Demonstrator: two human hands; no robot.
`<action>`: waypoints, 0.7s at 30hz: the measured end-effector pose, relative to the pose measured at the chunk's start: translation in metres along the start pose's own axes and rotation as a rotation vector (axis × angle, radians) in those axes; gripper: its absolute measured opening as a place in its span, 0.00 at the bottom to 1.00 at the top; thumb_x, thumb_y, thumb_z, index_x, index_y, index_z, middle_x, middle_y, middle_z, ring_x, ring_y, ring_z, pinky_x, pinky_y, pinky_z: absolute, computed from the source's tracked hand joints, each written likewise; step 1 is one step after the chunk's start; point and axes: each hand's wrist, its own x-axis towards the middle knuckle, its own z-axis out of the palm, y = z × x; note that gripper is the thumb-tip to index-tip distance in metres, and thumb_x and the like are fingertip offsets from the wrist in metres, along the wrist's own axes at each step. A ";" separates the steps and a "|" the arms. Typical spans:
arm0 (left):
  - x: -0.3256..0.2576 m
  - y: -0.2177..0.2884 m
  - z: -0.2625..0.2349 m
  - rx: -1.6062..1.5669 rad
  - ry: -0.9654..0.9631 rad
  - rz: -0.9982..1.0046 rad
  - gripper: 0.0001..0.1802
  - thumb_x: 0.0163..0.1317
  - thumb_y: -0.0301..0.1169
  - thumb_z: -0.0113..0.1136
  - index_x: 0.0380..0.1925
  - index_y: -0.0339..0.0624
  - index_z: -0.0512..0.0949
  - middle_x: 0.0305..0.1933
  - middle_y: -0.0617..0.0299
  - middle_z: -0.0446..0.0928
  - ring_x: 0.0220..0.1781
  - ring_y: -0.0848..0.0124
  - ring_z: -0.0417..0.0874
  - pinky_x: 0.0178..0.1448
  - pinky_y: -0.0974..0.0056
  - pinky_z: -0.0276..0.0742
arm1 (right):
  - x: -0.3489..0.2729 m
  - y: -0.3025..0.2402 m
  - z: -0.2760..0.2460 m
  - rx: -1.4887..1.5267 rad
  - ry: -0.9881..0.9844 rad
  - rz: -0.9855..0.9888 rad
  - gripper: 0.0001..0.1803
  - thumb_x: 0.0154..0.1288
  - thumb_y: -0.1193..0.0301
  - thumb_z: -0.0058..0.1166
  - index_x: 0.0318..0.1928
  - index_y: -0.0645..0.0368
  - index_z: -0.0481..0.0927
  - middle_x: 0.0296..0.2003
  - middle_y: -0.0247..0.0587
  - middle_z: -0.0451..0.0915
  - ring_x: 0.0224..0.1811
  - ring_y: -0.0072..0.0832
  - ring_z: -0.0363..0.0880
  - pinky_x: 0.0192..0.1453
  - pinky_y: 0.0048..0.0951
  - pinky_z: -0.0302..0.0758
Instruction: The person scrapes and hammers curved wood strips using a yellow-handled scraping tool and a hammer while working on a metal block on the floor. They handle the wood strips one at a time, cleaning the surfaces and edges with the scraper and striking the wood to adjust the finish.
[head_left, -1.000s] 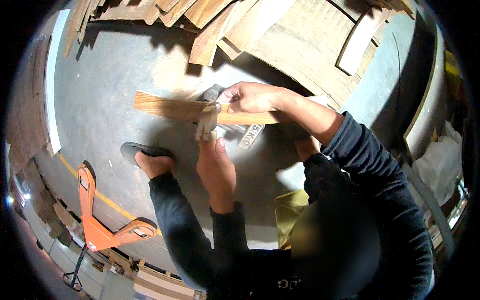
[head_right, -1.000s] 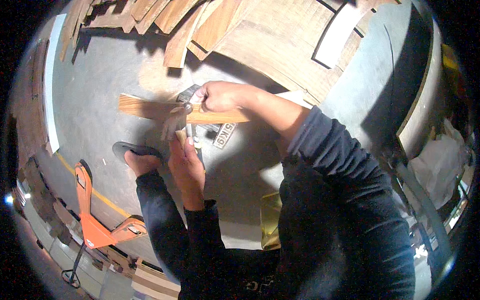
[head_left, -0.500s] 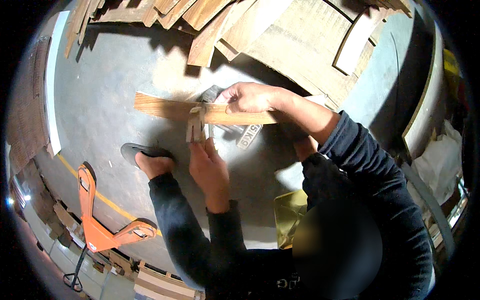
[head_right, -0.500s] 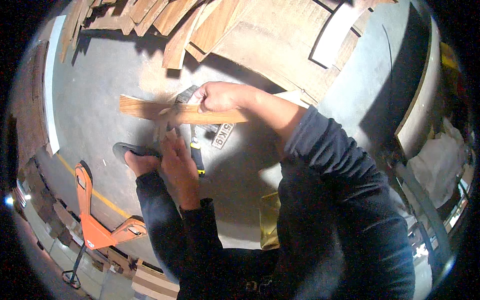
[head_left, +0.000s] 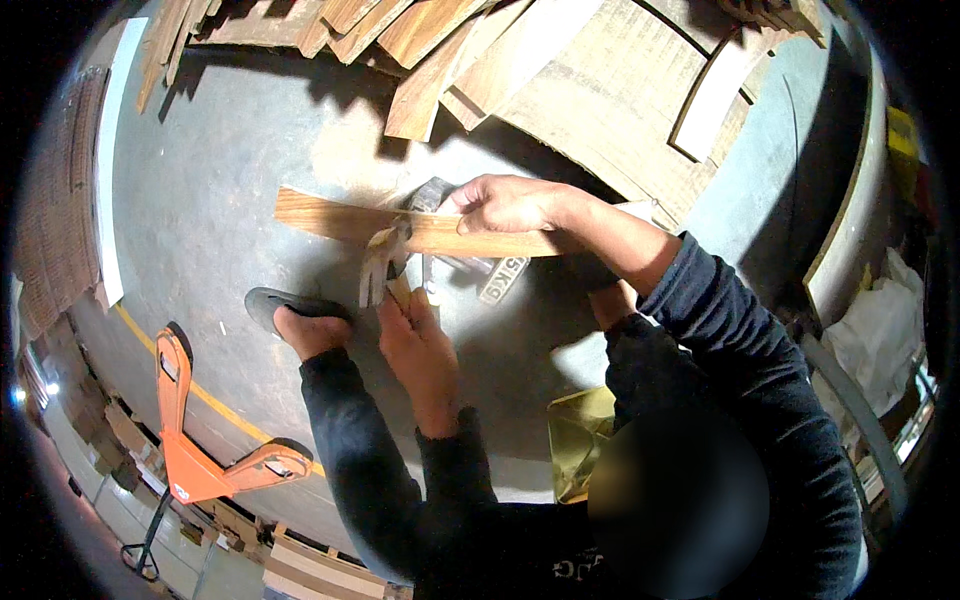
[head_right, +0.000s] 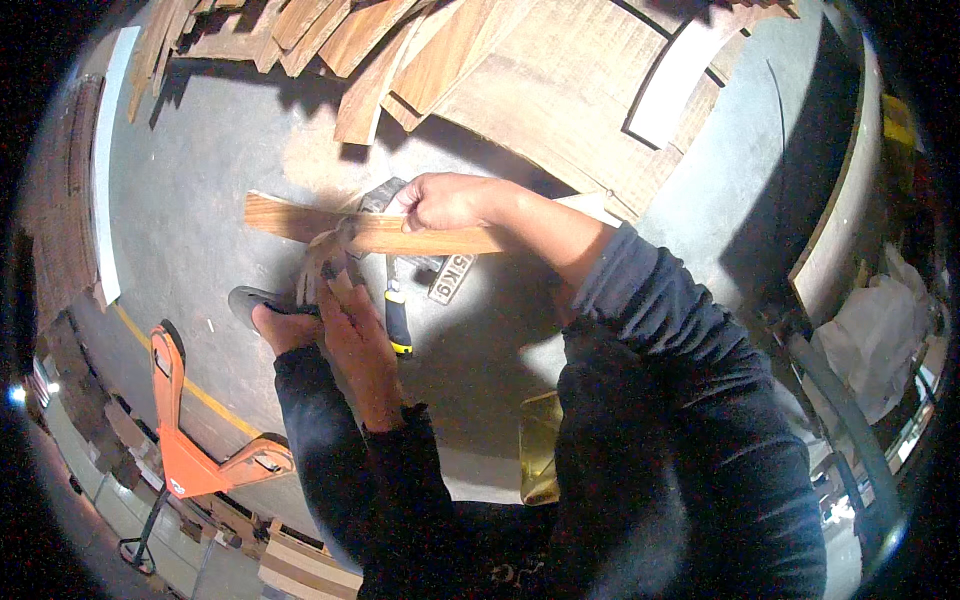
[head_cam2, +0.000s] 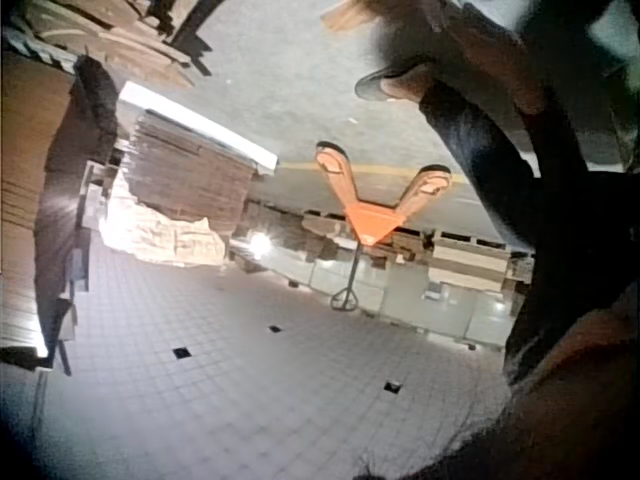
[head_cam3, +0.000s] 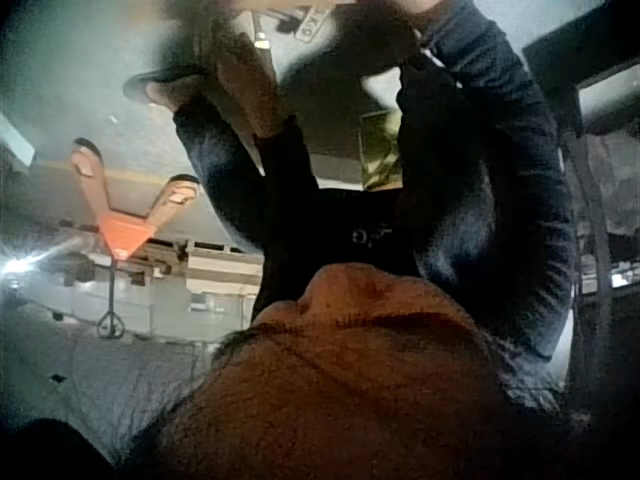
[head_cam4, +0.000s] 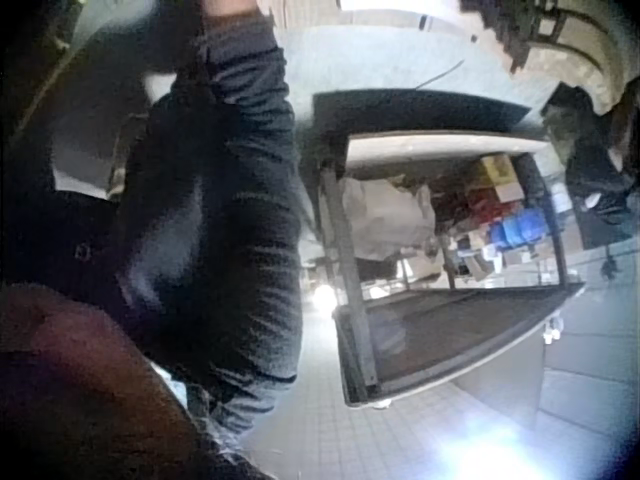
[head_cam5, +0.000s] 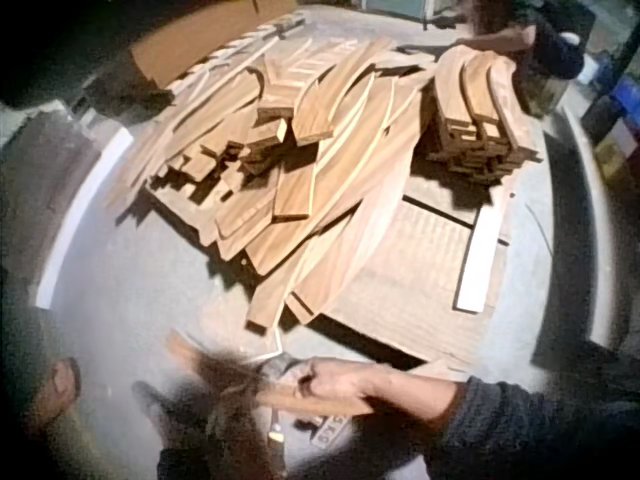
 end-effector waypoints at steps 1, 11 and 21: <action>-0.005 0.001 -0.003 -0.085 0.005 -0.072 0.24 0.68 0.34 0.49 0.59 0.30 0.63 0.31 0.48 0.76 0.28 0.56 0.77 0.34 0.55 0.71 | 0.003 0.004 0.002 -0.073 0.073 -0.044 0.15 0.59 0.63 0.55 0.44 0.53 0.83 0.33 0.43 0.84 0.38 0.32 0.80 0.45 0.34 0.74; -0.065 0.003 -0.002 -0.652 0.012 -0.552 0.16 0.68 0.35 0.52 0.51 0.38 0.69 0.28 0.67 0.69 0.25 0.80 0.69 0.27 0.73 0.69 | -0.007 -0.035 0.021 -0.518 0.447 0.085 0.21 0.57 0.46 0.54 0.37 0.47 0.86 0.33 0.47 0.83 0.41 0.44 0.82 0.47 0.41 0.76; -0.036 0.026 -0.028 -0.864 -0.079 -0.538 0.17 0.67 0.32 0.50 0.54 0.37 0.68 0.28 0.64 0.69 0.24 0.78 0.70 0.27 0.72 0.70 | -0.060 -0.019 0.010 -0.602 0.320 0.201 0.22 0.60 0.48 0.52 0.48 0.46 0.80 0.35 0.49 0.83 0.42 0.47 0.81 0.47 0.45 0.75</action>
